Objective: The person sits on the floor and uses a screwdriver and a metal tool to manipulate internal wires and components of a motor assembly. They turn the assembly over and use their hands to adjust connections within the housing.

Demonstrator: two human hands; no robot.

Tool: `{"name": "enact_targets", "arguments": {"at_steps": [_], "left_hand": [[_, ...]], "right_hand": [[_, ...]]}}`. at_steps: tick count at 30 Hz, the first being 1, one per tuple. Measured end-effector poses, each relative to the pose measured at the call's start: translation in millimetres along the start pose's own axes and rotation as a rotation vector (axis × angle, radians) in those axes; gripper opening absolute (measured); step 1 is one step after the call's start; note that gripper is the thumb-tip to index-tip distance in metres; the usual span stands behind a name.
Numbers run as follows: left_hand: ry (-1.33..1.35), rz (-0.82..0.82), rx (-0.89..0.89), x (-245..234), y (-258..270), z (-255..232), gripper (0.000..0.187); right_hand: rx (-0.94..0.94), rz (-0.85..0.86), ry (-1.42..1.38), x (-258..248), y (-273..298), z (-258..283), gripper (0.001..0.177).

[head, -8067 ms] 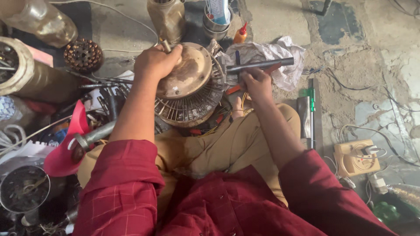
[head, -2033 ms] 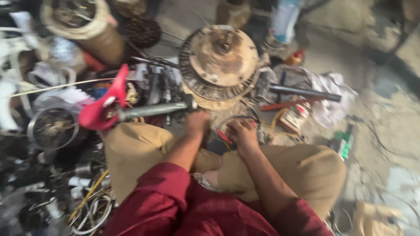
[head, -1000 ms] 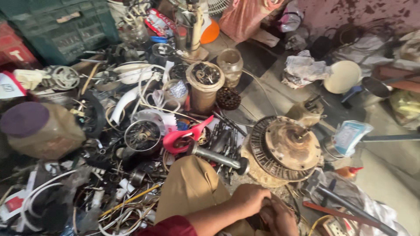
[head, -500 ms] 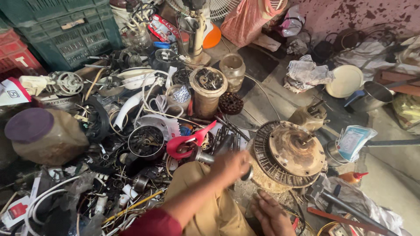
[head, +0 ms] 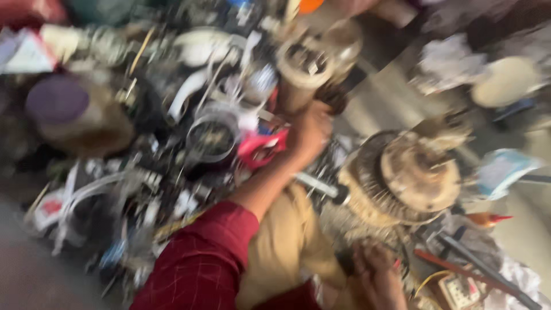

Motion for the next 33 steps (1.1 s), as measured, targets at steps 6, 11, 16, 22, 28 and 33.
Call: {"name": "enact_targets", "arguments": {"at_steps": [6, 11, 16, 22, 28, 33], "left_hand": [[0.306, 0.737, -0.036, -55.4, 146.0, -166.3, 0.032], [0.171, 0.602, 0.031, -86.1, 145.7, -175.7, 0.032], [0.211, 0.523, 0.025, -96.6, 138.6, -170.7, 0.021], [0.158, 0.375, -0.093, -125.5, 119.8, -139.8, 0.016], [-0.289, 0.001, -0.291, -238.3, 81.4, 18.2, 0.011], [-0.454, -0.012, -0.320, -281.3, 80.0, 90.6, 0.010]], "right_hand": [[-0.024, 0.171, 0.155, 72.6, 48.4, 16.2, 0.023], [-0.020, 0.252, 0.204, 116.6, 86.6, 23.1, 0.028], [-0.027, 0.336, 0.265, 140.1, 100.9, 26.1, 0.041], [-0.145, 0.062, 0.595, 108.7, 95.5, 44.3, 0.054], [-0.359, -0.304, 1.182, -34.2, 85.6, 153.6, 0.050], [-0.313, -0.574, 1.627, -130.2, 57.2, 185.3, 0.045]]}}
Point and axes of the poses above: each hand's wrist, its own y-axis away from the middle knuckle, its own x-axis out of the palm, z = x × y, the point moved 3 cm from there along -y, towards the middle knuckle, and after that the axes turned 9 degrees about x, right-handed, at the moved point
